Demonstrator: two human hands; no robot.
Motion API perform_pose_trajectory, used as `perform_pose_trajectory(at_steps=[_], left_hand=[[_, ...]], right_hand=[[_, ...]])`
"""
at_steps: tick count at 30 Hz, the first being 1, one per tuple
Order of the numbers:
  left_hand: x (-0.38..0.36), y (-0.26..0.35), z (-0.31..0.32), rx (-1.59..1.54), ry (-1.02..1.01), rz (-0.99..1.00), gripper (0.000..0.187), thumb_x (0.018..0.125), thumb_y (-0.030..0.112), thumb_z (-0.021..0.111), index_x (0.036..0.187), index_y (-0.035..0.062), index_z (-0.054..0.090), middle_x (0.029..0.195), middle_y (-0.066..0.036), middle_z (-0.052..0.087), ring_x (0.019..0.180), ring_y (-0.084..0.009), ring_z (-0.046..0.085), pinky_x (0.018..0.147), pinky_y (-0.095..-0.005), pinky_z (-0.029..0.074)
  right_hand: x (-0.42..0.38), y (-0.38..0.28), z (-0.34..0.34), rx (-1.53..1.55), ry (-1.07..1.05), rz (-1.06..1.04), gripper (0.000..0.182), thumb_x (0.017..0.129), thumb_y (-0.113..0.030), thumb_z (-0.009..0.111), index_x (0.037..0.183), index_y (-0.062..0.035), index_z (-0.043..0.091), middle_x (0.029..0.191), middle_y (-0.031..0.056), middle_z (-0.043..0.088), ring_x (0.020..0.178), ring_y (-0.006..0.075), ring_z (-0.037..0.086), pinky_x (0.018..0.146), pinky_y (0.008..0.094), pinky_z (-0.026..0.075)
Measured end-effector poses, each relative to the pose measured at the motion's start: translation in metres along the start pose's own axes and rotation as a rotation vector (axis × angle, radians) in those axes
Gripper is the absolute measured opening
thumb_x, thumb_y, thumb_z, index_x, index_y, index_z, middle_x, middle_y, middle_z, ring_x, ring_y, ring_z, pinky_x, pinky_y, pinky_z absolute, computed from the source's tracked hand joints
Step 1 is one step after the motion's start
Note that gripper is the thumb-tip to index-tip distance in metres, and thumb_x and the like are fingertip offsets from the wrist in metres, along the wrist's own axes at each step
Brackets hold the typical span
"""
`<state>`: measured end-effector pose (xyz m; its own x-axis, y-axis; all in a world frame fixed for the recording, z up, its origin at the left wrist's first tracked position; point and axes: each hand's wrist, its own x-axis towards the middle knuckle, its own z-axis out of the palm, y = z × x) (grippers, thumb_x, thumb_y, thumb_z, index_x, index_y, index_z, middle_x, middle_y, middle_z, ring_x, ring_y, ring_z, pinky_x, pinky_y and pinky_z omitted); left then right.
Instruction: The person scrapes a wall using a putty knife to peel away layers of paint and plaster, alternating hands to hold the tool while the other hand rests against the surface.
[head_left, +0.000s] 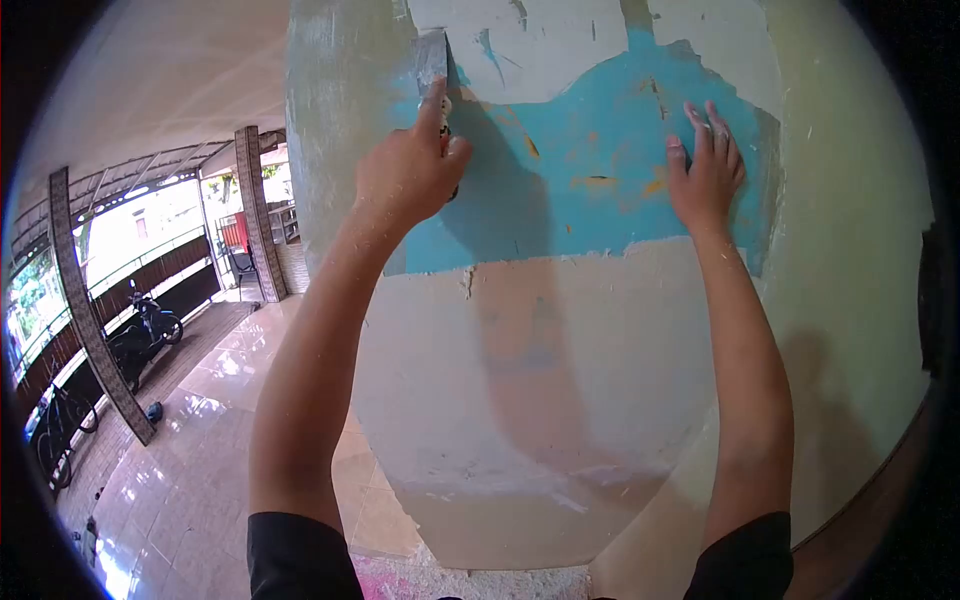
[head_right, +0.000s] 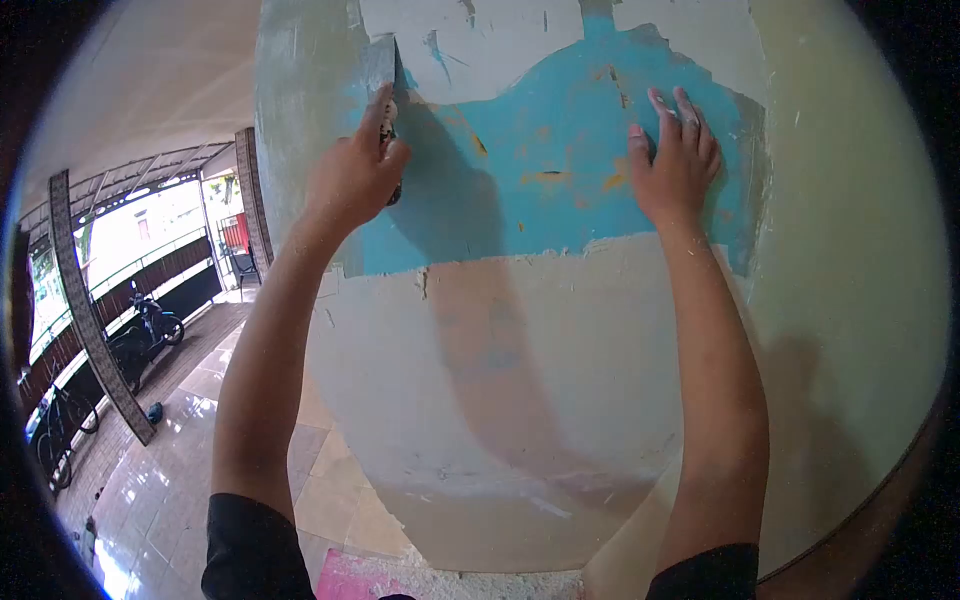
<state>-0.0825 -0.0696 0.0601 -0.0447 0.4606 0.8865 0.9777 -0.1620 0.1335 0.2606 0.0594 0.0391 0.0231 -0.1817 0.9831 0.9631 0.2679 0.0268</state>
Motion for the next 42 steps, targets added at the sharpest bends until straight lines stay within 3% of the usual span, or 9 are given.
perform_pose_trajectory(at_steps=[7, 13, 17, 24, 26, 36, 38, 42], left_hand=[[0.005, 0.005, -0.016, -0.036, -0.059, -0.017, 0.072, 0.095, 0.032, 0.049, 0.162, 0.0214, 0.025, 0.094, -0.026, 0.072, 0.088, -0.0445, 0.071, 0.082, -0.0537, 0.053], [0.009, 0.005, -0.017, -0.022, 0.012, 0.029, 0.072, 0.094, 0.031, 0.049, 0.162, 0.0215, 0.026, 0.092, -0.027, 0.071, 0.086, -0.043, 0.071, 0.082, -0.0511, 0.054], [0.007, 0.014, -0.025, -0.097, -0.046, -0.04, 0.071, 0.094, 0.03, 0.048, 0.161, 0.0208, 0.027, 0.09, -0.028, 0.07, 0.085, -0.044, 0.07, 0.083, -0.0517, 0.053], [0.002, 0.006, -0.029, 0.007, -0.046, -0.013, 0.071, 0.094, 0.03, 0.048, 0.161, 0.0205, 0.028, 0.096, -0.029, 0.07, 0.088, -0.0442, 0.07, 0.084, -0.0515, 0.052], [0.009, 0.007, -0.042, -0.115, -0.095, -0.036, 0.07, 0.094, 0.03, 0.048, 0.161, 0.0223, 0.03, 0.099, -0.029, 0.071, 0.091, -0.045, 0.07, 0.086, -0.0512, 0.052], [-0.003, -0.007, -0.029, -0.094, 0.01, 0.023, 0.064, 0.096, 0.026, 0.047, 0.159, 0.0223, 0.036, 0.1, -0.027, 0.072, 0.09, -0.0453, 0.069, 0.084, -0.0481, 0.053], [-0.002, 0.012, -0.052, -0.193, -0.167, -0.157, 0.063, 0.096, 0.025, 0.047, 0.158, 0.0209, 0.036, 0.106, -0.029, 0.071, 0.096, -0.0466, 0.069, 0.086, -0.049, 0.052], [0.0, 0.014, -0.051, -0.188, -0.164, -0.177, 0.063, 0.097, 0.025, 0.047, 0.158, 0.0192, 0.035, 0.103, -0.03, 0.07, 0.091, -0.0438, 0.071, 0.082, -0.0484, 0.054]], right_hand=[[0.001, 0.0, -0.002, 0.018, 0.0, -0.004, 0.052, 0.097, -0.037, 0.059, 0.147, -0.0249, 0.051, 0.158, 0.0054, 0.041, 0.146, 0.0292, 0.034, 0.119, 0.0553, 0.021], [-0.001, 0.002, -0.003, 0.03, -0.007, -0.02, 0.053, 0.097, -0.037, 0.059, 0.148, -0.0243, 0.049, 0.159, 0.0068, 0.04, 0.147, 0.0306, 0.033, 0.118, 0.0569, 0.02], [-0.003, 0.005, -0.003, 0.039, -0.014, -0.043, 0.054, 0.097, -0.037, 0.058, 0.149, -0.0237, 0.049, 0.16, 0.0074, 0.039, 0.147, 0.0313, 0.032, 0.119, 0.058, 0.02], [-0.013, 0.01, -0.011, 0.024, -0.078, -0.057, 0.054, 0.099, -0.037, 0.056, 0.151, -0.0239, 0.046, 0.162, 0.0068, 0.036, 0.149, 0.032, 0.029, 0.12, 0.0603, 0.017], [-0.015, 0.011, -0.013, 0.017, -0.088, -0.067, 0.055, 0.1, -0.038, 0.054, 0.152, -0.0245, 0.044, 0.163, 0.0061, 0.033, 0.15, 0.032, 0.028, 0.121, 0.0606, 0.016], [-0.019, 0.01, -0.011, -0.052, -0.096, -0.062, 0.055, 0.102, -0.041, 0.05, 0.154, -0.026, 0.042, 0.164, 0.0062, 0.032, 0.151, 0.0319, 0.026, 0.12, 0.0622, 0.016], [-0.02, 0.01, -0.011, -0.072, -0.096, -0.055, 0.056, 0.102, -0.041, 0.05, 0.155, -0.0263, 0.041, 0.164, 0.0062, 0.031, 0.151, 0.0323, 0.026, 0.12, 0.0625, 0.017], [-0.021, 0.011, -0.011, -0.043, -0.083, -0.064, 0.056, 0.102, -0.041, 0.05, 0.155, -0.0266, 0.041, 0.164, 0.0061, 0.031, 0.151, 0.0326, 0.026, 0.12, 0.0627, 0.017]])
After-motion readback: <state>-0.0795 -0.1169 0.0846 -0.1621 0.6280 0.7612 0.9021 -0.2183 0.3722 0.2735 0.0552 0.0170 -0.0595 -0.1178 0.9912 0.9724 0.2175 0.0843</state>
